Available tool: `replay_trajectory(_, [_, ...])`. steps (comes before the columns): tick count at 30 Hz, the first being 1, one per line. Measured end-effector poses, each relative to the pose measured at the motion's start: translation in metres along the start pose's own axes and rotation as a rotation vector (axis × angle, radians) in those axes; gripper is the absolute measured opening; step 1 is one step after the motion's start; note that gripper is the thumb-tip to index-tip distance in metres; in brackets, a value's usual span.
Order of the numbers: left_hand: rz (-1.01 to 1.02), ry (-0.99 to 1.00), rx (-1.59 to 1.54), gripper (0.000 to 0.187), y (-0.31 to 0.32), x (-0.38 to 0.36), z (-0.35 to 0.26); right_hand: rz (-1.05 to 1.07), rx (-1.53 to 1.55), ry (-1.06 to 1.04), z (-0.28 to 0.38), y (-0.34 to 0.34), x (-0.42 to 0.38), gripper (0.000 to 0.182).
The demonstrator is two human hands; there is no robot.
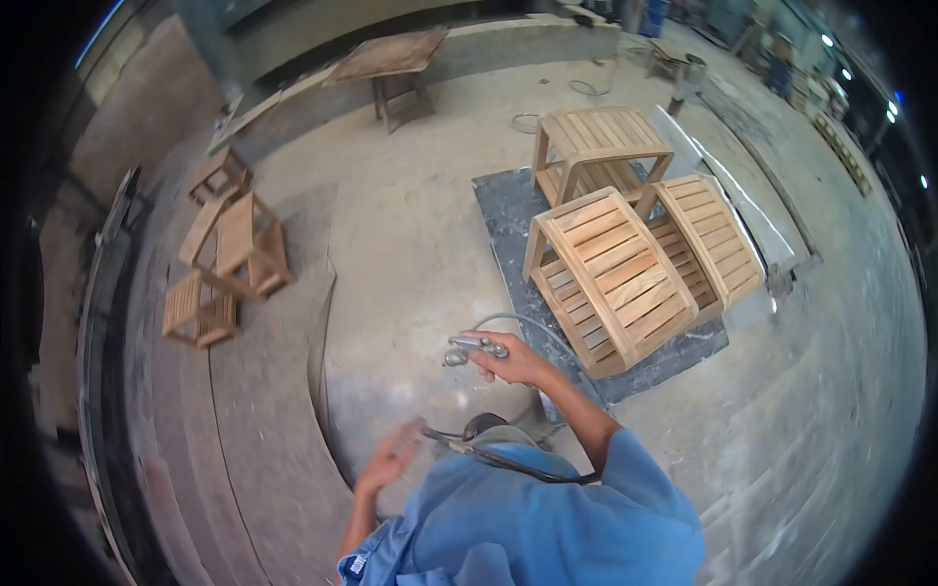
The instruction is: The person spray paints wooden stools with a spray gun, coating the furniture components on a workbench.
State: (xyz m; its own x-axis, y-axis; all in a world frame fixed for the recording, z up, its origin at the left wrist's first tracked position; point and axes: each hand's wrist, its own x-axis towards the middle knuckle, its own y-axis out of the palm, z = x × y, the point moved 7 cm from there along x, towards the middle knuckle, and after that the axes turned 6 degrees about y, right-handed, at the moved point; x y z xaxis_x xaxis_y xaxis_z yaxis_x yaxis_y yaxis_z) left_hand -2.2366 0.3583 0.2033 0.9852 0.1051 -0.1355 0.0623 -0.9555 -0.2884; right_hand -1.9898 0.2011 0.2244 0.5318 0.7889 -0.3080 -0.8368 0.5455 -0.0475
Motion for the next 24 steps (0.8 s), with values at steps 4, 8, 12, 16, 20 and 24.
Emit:
replay_trajectory(4, [0.373, -0.063, -0.025, 0.047, -0.042, 0.027, 0.090, -0.179, 0.128, 0.140, 0.051, -0.010, -0.008, 0.052])
replay_trajectory(8, [-0.015, 0.155, 0.504, 0.043, -0.135, 0.117, 0.033, -0.328, 0.372, 0.071, 0.044, -0.027, 0.027, 0.052])
replay_trajectory(12, [0.309, 0.488, 0.508, 0.027, -0.121, 0.238, 0.081, -0.327, 0.504, 0.027, 0.053, -0.026, 0.121, 0.051])
replay_trajectory(16, [0.262, 0.248, 0.186, 0.017, -0.202, 0.326, 0.109, -0.433, 0.375, 0.090, 0.075, -0.047, 0.215, 0.047])
replay_trajectory(20, [-0.119, -0.062, 0.346, 0.033, -0.366, 0.399, 0.185, -0.696, 0.283, -0.112, 0.087, -0.107, 0.265, 0.049])
replay_trajectory(24, [0.254, 0.685, 0.731, 0.038, -0.279, 0.489, 0.018, -1.091, 0.232, -0.157, 0.093, -0.161, 0.298, 0.047])
